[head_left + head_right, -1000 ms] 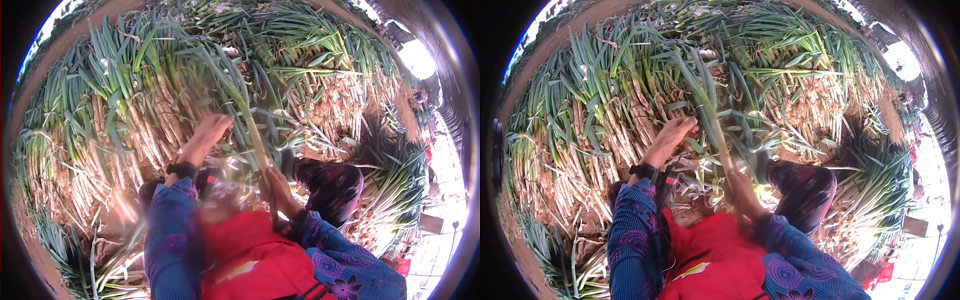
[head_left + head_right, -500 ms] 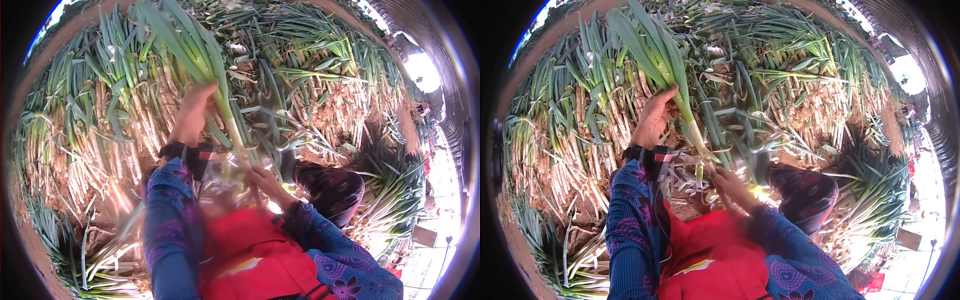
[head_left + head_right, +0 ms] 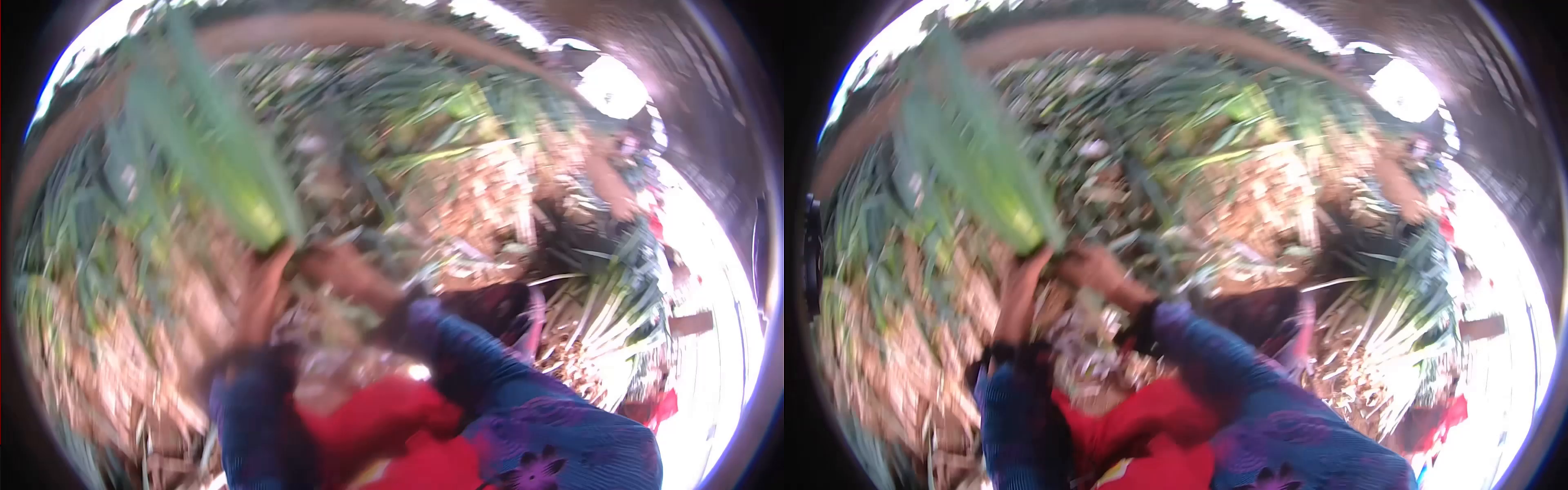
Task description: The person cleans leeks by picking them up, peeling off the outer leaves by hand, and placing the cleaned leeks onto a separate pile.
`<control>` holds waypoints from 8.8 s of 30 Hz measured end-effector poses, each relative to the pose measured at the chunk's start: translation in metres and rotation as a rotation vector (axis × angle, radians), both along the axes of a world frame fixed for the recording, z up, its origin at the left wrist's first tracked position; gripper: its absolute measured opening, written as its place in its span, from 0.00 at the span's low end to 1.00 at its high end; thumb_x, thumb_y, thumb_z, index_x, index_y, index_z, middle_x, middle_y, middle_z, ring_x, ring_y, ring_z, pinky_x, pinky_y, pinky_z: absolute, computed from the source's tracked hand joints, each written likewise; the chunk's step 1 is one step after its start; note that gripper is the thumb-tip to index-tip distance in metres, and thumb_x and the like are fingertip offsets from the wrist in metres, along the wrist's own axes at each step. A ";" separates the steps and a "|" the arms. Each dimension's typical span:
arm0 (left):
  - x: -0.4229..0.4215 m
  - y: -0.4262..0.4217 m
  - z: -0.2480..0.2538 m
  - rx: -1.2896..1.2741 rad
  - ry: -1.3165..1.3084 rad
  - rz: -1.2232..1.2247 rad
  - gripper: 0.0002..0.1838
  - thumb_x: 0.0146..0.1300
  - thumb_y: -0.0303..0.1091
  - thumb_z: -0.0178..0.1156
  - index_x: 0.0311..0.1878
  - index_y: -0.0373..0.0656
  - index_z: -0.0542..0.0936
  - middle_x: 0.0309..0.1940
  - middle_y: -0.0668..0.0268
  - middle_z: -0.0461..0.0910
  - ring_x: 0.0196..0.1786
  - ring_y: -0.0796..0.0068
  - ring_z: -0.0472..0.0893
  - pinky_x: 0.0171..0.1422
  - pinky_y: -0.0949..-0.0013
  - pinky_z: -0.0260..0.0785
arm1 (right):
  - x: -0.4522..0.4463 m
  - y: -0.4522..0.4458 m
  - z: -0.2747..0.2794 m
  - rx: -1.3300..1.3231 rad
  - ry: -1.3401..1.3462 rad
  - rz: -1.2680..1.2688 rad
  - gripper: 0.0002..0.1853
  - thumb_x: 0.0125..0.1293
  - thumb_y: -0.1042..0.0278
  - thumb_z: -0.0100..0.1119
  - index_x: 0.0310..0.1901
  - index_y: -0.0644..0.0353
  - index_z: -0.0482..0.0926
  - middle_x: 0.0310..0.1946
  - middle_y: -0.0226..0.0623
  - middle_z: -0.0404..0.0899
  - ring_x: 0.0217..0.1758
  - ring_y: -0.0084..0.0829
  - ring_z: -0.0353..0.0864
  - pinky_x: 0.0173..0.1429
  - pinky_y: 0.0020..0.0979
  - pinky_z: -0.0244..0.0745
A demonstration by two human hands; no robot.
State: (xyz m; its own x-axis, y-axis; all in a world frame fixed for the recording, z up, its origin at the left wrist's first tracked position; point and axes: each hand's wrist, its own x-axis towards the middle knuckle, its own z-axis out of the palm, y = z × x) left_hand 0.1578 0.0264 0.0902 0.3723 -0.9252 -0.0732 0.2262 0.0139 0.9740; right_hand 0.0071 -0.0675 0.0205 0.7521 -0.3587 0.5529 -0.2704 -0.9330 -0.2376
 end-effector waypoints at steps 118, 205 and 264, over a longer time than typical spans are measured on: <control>0.053 0.050 0.003 -0.339 0.726 0.245 0.15 0.66 0.46 0.62 0.38 0.47 0.71 0.24 0.71 0.68 0.26 0.76 0.70 0.29 0.72 0.60 | 0.027 0.112 0.026 1.281 -0.108 0.309 0.14 0.65 0.60 0.61 0.40 0.61 0.71 0.30 0.27 0.70 0.34 0.19 0.67 0.35 0.25 0.64; 0.099 0.011 -0.080 -0.232 -0.180 0.917 0.20 0.69 0.48 0.54 0.55 0.45 0.72 0.39 0.64 0.71 0.41 0.67 0.73 0.43 0.61 0.69 | 0.013 0.108 -0.002 0.445 -0.107 0.103 0.07 0.48 0.66 0.61 0.26 0.59 0.75 0.17 0.43 0.72 0.20 0.45 0.71 0.26 0.42 0.64; 0.036 0.031 0.017 -0.488 0.569 -0.076 0.15 0.69 0.45 0.55 0.36 0.41 0.74 0.17 0.75 0.59 0.18 0.83 0.57 0.26 0.74 0.49 | -0.017 0.081 0.041 1.123 0.169 0.268 0.17 0.64 0.73 0.56 0.54 0.66 0.76 0.42 0.36 0.81 0.47 0.25 0.77 0.55 0.28 0.72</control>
State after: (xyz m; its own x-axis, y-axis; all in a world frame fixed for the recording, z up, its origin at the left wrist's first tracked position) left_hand 0.1938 0.0573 0.1069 0.3334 -0.9236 0.1893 0.7100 0.3781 0.5941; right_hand -0.0098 0.0138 0.0616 0.9114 -0.4017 -0.0892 -0.2039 -0.2527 -0.9458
